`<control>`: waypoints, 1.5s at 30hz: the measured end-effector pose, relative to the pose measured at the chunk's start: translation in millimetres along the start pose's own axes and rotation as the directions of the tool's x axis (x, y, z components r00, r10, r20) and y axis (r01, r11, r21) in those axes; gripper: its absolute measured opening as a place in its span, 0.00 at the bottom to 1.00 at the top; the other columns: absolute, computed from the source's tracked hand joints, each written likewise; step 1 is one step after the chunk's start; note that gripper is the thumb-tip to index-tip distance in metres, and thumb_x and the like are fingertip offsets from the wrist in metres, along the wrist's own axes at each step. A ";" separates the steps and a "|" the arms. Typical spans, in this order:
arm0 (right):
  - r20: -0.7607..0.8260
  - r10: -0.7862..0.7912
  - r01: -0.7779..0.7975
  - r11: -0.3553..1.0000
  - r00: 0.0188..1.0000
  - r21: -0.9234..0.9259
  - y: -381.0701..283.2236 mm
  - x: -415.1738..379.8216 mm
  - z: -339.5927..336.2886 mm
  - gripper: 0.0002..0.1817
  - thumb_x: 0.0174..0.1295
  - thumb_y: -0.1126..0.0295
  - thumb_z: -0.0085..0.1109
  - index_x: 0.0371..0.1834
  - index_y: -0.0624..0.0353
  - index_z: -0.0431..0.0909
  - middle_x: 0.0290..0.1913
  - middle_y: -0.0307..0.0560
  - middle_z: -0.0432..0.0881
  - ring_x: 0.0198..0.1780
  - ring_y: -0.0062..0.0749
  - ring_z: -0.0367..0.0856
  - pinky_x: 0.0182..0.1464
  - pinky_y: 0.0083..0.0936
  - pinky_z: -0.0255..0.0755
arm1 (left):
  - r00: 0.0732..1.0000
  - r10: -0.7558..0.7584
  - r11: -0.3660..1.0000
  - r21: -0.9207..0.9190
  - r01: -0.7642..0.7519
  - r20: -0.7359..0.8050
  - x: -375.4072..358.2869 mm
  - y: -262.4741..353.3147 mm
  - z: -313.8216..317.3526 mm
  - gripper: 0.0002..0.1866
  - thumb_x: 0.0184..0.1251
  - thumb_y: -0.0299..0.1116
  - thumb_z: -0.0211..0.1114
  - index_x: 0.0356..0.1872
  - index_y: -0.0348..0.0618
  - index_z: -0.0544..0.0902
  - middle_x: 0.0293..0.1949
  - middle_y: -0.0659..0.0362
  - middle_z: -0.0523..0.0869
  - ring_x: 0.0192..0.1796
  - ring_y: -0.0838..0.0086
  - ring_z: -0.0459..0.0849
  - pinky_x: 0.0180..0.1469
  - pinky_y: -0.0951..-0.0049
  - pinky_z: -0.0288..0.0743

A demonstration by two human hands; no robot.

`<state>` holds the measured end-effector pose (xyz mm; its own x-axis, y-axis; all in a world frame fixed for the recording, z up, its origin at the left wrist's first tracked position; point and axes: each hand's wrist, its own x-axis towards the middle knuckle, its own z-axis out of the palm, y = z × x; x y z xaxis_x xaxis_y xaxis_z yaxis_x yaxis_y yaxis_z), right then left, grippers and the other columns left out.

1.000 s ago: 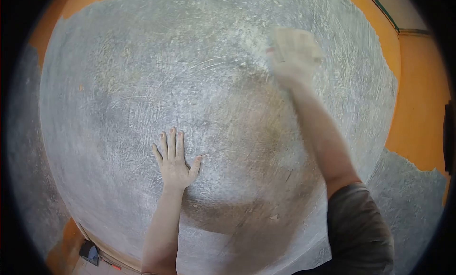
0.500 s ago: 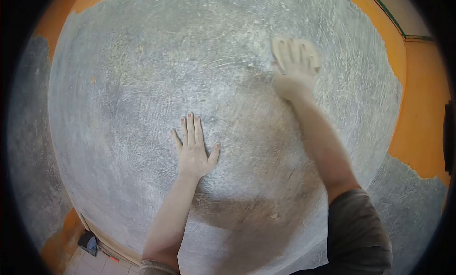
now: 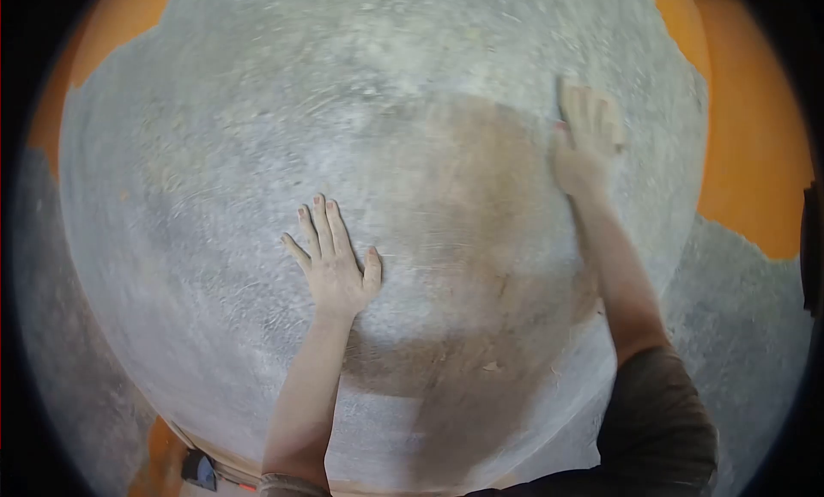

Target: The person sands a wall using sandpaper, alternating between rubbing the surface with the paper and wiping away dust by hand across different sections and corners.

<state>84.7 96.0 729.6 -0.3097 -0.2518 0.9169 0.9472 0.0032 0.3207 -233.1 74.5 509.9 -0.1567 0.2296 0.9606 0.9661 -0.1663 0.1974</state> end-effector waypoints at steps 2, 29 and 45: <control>0.420 0.008 -0.113 0.968 0.908 0.226 -36.0 -6.8 -25.8 0.33 0.66 0.70 0.53 0.77 0.48 0.67 0.80 0.53 0.62 0.81 0.55 0.54 0.79 0.50 0.47 | 0.997 0.074 0.996 -0.038 -0.075 -0.036 17.8 28.2 3.4 0.45 0.67 0.47 0.50 0.80 0.29 0.52 0.83 0.39 0.51 0.85 0.44 0.42 0.79 0.31 0.24; 0.382 0.486 -0.583 0.788 0.786 0.196 260.0 -126.3 -48.7 0.45 0.74 0.40 0.46 0.84 0.58 0.50 0.84 0.63 0.48 0.84 0.65 0.42 0.83 0.49 0.36 | 0.808 0.585 0.788 -0.292 -0.543 0.076 42.7 305.3 43.3 0.45 0.60 0.46 0.61 0.79 0.39 0.62 0.82 0.53 0.60 0.84 0.53 0.52 0.81 0.33 0.31; 0.069 0.235 -0.236 0.972 0.970 0.013 307.3 -103.3 -22.7 0.39 0.68 0.49 0.54 0.77 0.62 0.65 0.79 0.59 0.63 0.81 0.57 0.53 0.81 0.50 0.43 | 0.762 0.647 0.761 -0.037 -0.647 -0.021 105.9 411.5 60.4 0.44 0.60 0.50 0.60 0.80 0.51 0.64 0.82 0.61 0.61 0.85 0.62 0.52 0.83 0.40 0.34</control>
<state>409.7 101.0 728.1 -0.0839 -0.1765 0.9807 0.9923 0.0748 0.0984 160.2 88.4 681.0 0.5011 0.0469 0.8641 0.8295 -0.3106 -0.4642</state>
